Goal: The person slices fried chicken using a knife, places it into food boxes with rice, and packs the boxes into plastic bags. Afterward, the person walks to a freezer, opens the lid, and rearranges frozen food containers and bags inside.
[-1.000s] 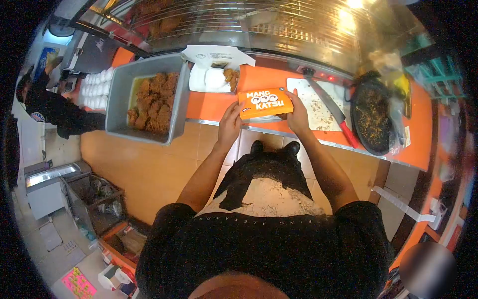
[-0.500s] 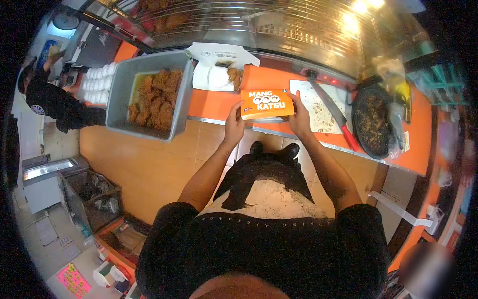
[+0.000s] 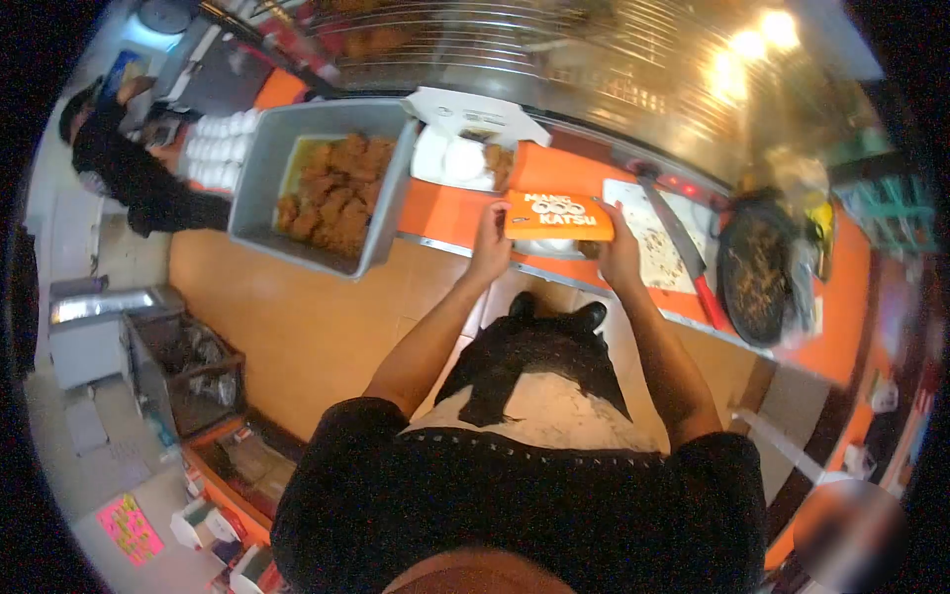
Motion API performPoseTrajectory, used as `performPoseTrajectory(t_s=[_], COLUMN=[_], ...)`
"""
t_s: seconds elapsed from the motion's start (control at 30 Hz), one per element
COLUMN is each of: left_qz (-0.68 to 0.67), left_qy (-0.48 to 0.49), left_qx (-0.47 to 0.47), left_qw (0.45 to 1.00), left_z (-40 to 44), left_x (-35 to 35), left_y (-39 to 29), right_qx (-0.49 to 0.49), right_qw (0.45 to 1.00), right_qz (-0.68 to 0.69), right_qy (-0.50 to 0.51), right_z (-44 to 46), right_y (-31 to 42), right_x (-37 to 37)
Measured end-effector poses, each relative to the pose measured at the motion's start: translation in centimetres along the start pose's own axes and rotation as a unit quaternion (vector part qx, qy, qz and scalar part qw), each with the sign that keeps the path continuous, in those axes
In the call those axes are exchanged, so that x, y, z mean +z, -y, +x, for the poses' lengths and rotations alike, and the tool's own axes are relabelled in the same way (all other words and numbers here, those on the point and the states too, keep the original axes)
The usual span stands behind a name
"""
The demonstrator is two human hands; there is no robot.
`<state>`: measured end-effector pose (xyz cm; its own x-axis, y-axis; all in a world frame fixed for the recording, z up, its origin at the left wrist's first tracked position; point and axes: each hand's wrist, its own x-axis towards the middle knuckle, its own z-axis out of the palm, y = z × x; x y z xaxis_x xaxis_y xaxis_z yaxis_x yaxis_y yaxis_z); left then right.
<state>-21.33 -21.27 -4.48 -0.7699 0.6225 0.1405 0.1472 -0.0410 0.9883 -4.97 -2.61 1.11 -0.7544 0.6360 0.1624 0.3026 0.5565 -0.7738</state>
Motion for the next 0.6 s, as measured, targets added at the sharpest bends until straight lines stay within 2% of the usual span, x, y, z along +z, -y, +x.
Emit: performPoseTrajectory(t_s=[0.07,0.1,0.13,0.2,0.23,0.33,0.4,0.43,0.47,0.5,0.6], left_qz=[0.045,0.088,0.132,0.079,0.087,0.106,0.092,0.107,0.110,0.102,0.086], left_qy=[-0.020,-0.024,-0.027,-0.026,-0.038,-0.043,-0.031,-0.021,-0.025,-0.021,-0.016], left_qx=[-0.037,-0.005,0.025,-0.024,-0.020,0.004,-0.020,-0.005,-0.002,0.001,-0.011], left_qw=[0.998,0.996,0.991,0.996,0.995,0.993,0.995,0.994,0.994,0.995,0.996], left_z=[0.6,0.8,1.0,1.2,1.3,1.5,1.4,1.5,1.5,1.6,2.0], left_x=[0.2,0.0,-0.1,0.2,0.3,0.3,0.2,0.1,0.1,0.2,0.0], left_y=[-0.6,-0.8,-0.9,-0.7,-0.7,-1.0,-2.1,-2.2,-2.3,-2.1,-2.3], right_qx=[0.050,0.080,0.068,0.022,-0.010,0.033,0.026,0.014,0.008,0.075,0.094], right_qw=[0.986,0.975,0.979,0.989,0.994,0.995,0.995,0.998,0.998,0.990,0.983], right_qz=[0.150,0.199,0.186,0.139,0.105,0.083,0.090,0.047,0.051,0.115,0.146], right_qy=[0.059,0.057,0.052,0.044,0.038,0.036,0.039,0.027,0.028,0.044,0.052], right_z=[-0.1,-0.1,-0.1,-0.1,-0.1,-0.2,-0.2,0.0,-0.1,0.0,0.1], right_y=[2.3,2.9,2.6,2.0,2.1,1.7,-0.4,-1.1,-1.7,0.9,1.0], right_x=[-0.8,-0.7,-0.5,-0.2,-0.1,-0.2,0.2,0.5,0.8,0.1,0.0])
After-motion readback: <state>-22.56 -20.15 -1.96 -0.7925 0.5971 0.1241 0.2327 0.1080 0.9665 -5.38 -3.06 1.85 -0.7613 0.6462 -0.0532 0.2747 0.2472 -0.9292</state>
